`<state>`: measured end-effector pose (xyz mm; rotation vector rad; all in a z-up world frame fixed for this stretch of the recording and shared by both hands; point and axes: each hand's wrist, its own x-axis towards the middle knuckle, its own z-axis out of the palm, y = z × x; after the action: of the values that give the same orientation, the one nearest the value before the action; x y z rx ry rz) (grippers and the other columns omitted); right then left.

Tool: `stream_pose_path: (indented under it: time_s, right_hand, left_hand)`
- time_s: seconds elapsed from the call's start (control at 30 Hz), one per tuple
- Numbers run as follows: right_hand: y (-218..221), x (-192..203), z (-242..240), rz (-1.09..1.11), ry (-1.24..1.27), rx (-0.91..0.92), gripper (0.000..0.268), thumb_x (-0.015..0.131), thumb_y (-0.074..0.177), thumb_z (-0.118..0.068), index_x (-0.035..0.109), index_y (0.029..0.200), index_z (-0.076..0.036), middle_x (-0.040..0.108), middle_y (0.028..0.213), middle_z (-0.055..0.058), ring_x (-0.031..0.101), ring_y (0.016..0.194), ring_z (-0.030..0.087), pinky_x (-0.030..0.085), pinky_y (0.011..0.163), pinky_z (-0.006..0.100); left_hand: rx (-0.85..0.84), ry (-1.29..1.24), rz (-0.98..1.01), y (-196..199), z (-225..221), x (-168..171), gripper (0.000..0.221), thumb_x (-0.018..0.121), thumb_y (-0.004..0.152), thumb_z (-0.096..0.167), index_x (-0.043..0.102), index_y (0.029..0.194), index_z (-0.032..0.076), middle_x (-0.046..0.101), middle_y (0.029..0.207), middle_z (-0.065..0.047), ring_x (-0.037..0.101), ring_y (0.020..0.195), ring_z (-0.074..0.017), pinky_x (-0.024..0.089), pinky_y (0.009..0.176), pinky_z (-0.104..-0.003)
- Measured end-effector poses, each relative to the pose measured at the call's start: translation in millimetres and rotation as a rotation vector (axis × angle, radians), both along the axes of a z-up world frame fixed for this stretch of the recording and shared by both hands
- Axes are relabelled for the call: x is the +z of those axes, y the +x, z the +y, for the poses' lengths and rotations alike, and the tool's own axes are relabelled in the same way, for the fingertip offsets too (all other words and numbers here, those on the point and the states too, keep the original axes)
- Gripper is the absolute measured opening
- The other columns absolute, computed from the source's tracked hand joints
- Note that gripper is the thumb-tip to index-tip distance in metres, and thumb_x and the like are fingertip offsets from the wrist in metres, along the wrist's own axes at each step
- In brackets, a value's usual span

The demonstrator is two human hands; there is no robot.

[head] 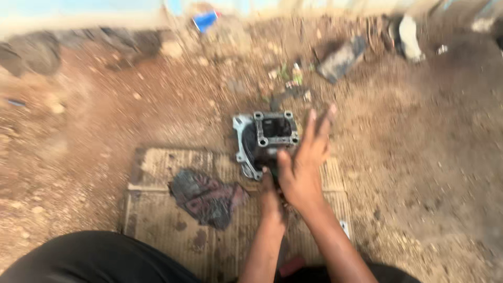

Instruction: The person works on a metal engine block using a screwdriver and a small cylindrical object, inserting components and rubbing a surface with a cloth.

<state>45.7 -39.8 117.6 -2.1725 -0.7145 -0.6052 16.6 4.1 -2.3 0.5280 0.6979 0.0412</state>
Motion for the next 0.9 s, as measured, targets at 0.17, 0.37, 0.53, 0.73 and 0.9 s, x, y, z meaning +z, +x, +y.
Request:
stream_pose_path:
  time_s: [0.17, 0.37, 0.53, 0.73, 0.9]
  right_hand:
    - [-9.1, -9.1, -20.7, -0.170, 0.133, 0.013, 0.072, 0.031, 0.117, -0.059, 0.009, 0.170, -0.015, -0.003, 0.177, 0.019, 0.002, 0.163, 0.037, 0.009, 0.135, 0.055]
    - [-1.8, 19.9, -53.8, -0.106, 0.198, -0.022, 0.066, 0.027, 0.117, -0.061, 0.029, 0.161, -0.012, 0.021, 0.169, 0.017, 0.029, 0.157, 0.034, 0.033, 0.130, 0.048]
    - [-0.9, 19.1, -68.7, -0.002, 0.246, -0.099, 0.068, 0.031, 0.117, -0.060, 0.034, 0.161, -0.008, 0.031, 0.165, 0.017, 0.046, 0.149, 0.034, 0.040, 0.123, 0.049]
    - [10.2, 14.6, -67.9, 0.028, 0.231, 0.020, 0.045, 0.040, 0.119, -0.045, 0.046, 0.144, -0.007, 0.049, 0.149, 0.017, 0.055, 0.139, 0.030, 0.044, 0.121, 0.046]
    - [-3.1, 36.7, -71.6, 0.784, -0.333, 0.251, 0.051, 0.069, 0.089, -0.024, 0.064, 0.138, -0.016, 0.074, 0.120, 0.007, 0.073, 0.100, 0.023, 0.055, 0.092, 0.044]
  left_hand:
    - [-0.011, 0.048, -0.029, -11.6, 4.3, 11.1, 0.046, 0.043, 0.104, 0.056, 0.056, 0.093, 0.012, 0.045, 0.064, 0.002, 0.041, 0.049, -0.0102, 0.030, 0.043, -0.028]
    - [-0.070, 0.134, -0.123, -17.3, -20.2, 20.4, 0.045, 0.042, 0.105, 0.052, 0.052, 0.087, 0.012, 0.041, 0.060, 0.004, 0.036, 0.048, -0.0096, 0.028, 0.045, -0.030]
    - [-0.093, 0.110, -0.114, -18.1, -21.2, 11.9, 0.050, 0.040, 0.105, 0.056, 0.053, 0.089, 0.010, 0.036, 0.057, 0.005, 0.030, 0.045, -0.0088, 0.023, 0.044, -0.029]
    - [-0.056, 0.058, -0.138, -15.0, -14.4, 3.2, 0.052, 0.038, 0.105, 0.057, 0.055, 0.090, 0.010, 0.035, 0.057, 0.006, 0.028, 0.045, -0.0074, 0.022, 0.044, -0.028]
    - [-0.042, 0.089, -0.178, -14.1, -14.0, 0.9, 0.054, 0.039, 0.106, 0.058, 0.055, 0.086, 0.010, 0.035, 0.055, 0.007, 0.032, 0.044, -0.0067, 0.024, 0.042, -0.027]
